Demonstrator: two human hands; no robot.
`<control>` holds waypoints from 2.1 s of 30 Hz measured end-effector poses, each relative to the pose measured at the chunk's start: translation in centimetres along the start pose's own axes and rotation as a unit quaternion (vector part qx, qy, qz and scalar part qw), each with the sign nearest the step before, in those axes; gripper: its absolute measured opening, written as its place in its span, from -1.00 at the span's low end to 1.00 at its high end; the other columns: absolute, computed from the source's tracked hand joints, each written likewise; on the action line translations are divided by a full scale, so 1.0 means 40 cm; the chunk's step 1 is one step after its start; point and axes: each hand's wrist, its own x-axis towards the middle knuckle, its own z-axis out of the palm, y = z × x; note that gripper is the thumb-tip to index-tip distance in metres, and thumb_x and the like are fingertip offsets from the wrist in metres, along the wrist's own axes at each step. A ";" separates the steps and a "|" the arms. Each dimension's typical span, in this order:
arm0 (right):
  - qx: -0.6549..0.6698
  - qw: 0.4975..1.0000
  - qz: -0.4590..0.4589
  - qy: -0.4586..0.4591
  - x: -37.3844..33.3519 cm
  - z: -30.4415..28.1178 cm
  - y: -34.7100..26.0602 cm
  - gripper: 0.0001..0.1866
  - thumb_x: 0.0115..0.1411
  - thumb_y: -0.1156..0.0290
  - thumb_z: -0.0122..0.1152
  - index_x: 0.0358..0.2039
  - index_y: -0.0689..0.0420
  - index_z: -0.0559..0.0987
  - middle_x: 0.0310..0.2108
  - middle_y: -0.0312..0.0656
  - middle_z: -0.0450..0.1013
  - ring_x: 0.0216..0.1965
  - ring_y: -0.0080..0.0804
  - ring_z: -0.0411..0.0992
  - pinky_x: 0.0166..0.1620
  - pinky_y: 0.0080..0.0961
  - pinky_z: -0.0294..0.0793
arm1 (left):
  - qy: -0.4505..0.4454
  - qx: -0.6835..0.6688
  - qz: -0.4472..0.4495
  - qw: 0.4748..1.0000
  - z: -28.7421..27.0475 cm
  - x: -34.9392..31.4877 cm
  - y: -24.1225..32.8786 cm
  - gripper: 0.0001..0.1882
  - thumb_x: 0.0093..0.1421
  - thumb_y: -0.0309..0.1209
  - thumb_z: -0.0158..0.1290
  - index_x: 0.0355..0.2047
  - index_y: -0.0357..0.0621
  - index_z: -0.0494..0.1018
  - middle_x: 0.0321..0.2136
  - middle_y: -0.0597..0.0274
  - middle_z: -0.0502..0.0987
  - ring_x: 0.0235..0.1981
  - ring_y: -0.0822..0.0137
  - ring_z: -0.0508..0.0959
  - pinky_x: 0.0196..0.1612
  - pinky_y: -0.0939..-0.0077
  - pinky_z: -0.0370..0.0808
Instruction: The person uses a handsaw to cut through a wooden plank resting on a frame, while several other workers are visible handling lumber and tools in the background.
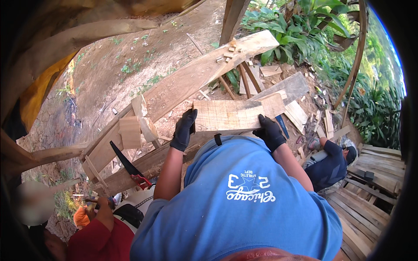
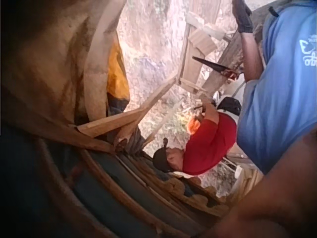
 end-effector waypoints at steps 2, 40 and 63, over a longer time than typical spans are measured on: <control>-0.012 1.000 -0.020 0.015 -0.028 0.003 -0.022 -0.58 0.42 0.10 0.28 0.12 0.11 0.58 -0.13 -0.18 0.58 -0.22 -0.32 0.57 -0.15 -0.32 0.66 | -0.002 0.090 -0.010 0.996 0.067 0.008 0.084 -0.46 0.40 -0.17 0.17 0.22 -0.33 0.50 0.08 0.11 0.64 0.11 0.33 0.58 0.19 0.38 0.48; -0.348 0.887 -0.061 0.297 -0.090 -0.501 0.363 -0.49 0.30 0.01 0.15 0.05 0.12 0.71 0.04 0.05 0.65 0.06 0.03 0.62 0.15 -0.12 0.55 | -0.216 0.694 0.234 0.646 0.849 0.108 0.142 -0.06 0.11 -0.05 0.35 0.38 -0.28 0.27 0.15 -0.24 0.55 0.13 -0.17 0.60 0.18 0.03 0.54; -0.329 0.902 0.137 0.243 -0.194 -0.830 0.867 -0.59 0.30 0.08 0.30 0.05 0.04 0.59 0.17 0.08 0.53 0.11 0.14 0.51 0.10 -0.01 0.56 | -0.210 0.622 0.354 0.666 0.787 0.071 0.049 -0.09 0.09 -0.01 0.36 0.34 -0.30 0.38 0.15 -0.22 0.57 0.14 -0.14 0.60 0.21 0.07 0.52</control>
